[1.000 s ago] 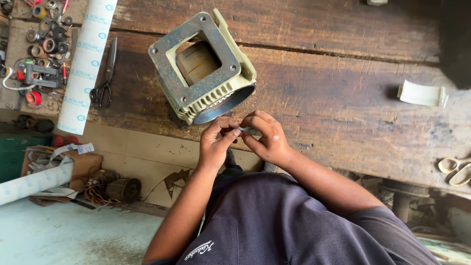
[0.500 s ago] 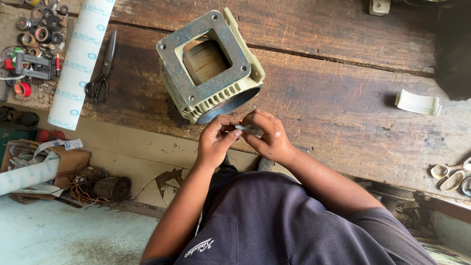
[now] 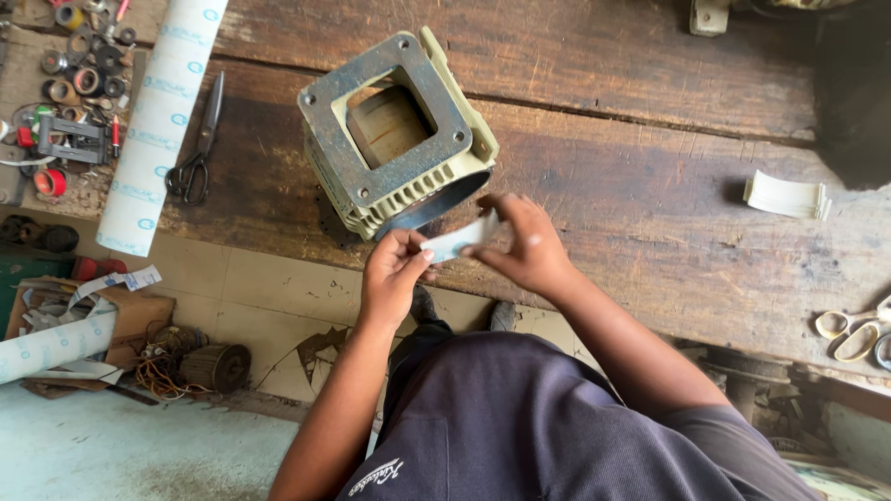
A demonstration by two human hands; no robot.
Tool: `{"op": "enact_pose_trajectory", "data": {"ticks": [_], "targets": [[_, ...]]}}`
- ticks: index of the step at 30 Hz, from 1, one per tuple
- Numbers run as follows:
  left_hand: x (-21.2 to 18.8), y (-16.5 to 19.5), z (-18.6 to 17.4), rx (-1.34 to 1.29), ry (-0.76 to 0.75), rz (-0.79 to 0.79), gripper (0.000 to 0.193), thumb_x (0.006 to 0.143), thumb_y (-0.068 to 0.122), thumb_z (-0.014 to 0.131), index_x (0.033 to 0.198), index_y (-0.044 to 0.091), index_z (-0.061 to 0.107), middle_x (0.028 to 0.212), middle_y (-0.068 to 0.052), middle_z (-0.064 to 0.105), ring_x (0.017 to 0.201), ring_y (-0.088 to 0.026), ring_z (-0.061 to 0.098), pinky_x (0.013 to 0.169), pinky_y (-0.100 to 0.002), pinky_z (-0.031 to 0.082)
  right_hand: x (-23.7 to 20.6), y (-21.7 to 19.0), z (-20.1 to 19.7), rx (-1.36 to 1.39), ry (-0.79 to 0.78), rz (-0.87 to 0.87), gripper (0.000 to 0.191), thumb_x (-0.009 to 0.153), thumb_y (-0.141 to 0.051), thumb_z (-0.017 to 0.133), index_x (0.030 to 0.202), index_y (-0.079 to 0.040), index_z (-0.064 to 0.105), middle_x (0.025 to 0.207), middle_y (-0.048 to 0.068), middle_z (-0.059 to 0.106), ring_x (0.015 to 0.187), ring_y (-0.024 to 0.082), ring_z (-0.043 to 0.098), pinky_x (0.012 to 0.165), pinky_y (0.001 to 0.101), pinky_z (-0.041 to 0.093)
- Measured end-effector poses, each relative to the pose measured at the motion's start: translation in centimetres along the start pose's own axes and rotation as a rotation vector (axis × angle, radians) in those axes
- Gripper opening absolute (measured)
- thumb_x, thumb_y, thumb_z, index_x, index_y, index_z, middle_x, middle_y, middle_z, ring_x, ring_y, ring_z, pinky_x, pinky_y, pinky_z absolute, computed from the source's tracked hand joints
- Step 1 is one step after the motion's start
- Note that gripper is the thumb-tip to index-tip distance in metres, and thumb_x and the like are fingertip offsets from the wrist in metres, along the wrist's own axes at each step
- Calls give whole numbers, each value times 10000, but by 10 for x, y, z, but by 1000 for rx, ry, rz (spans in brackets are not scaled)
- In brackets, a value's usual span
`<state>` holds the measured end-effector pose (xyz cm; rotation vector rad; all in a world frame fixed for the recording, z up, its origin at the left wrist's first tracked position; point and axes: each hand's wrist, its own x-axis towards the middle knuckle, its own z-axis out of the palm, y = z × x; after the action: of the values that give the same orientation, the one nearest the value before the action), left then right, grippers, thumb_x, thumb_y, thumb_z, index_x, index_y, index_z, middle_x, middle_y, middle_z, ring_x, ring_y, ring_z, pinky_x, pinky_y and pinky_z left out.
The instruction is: The person repeatedly places small white rectangular pieces into the slots of a beige motor housing on a wooden workbench. They rotate the housing to access different sides and continue inserting pieces until the visible slots are filled.
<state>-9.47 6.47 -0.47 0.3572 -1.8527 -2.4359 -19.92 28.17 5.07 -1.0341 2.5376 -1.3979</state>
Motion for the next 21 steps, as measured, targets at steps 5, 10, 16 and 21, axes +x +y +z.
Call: {"op": "enact_pose_trajectory", "data": {"ticks": [5, 10, 16, 21], "targets": [[-9, -12, 2, 50, 75, -155, 92, 951, -1, 620, 1010, 57, 581, 916, -117, 729, 769, -165, 714, 667, -286, 608, -12, 39, 23, 993, -56, 473, 293, 895, -55, 774, 1151, -49, 631, 1026, 80, 714, 935, 166, 678, 812, 337, 559], [-15, -21, 18, 217, -57, -113, 224, 934, 27, 701, 1126, 26, 586, 1031, -71, 710, 923, -163, 712, 774, -310, 587, -18, 54, 34, 969, -81, 426, 130, 906, -14, 733, 1030, -30, 698, 954, 59, 749, 922, 162, 708, 857, 339, 597], [2, 22, 27, 395, -56, 144, 240, 921, 82, 722, 1150, 26, 675, 1054, -36, 732, 936, -149, 695, 822, -313, 579, -3, 25, 15, 166, -316, -183, 182, 819, -74, 809, 971, -16, 726, 897, 150, 708, 845, 317, 684, 749, 389, 545], [5, 52, 31, 619, -10, 135, 145, 900, 101, 748, 1030, 43, 724, 933, -34, 761, 821, -116, 724, 751, -289, 586, 14, -13, 1, 80, -297, -180, 215, 813, -97, 776, 1003, -11, 724, 906, 155, 709, 822, 354, 705, 717, 410, 564]]}}
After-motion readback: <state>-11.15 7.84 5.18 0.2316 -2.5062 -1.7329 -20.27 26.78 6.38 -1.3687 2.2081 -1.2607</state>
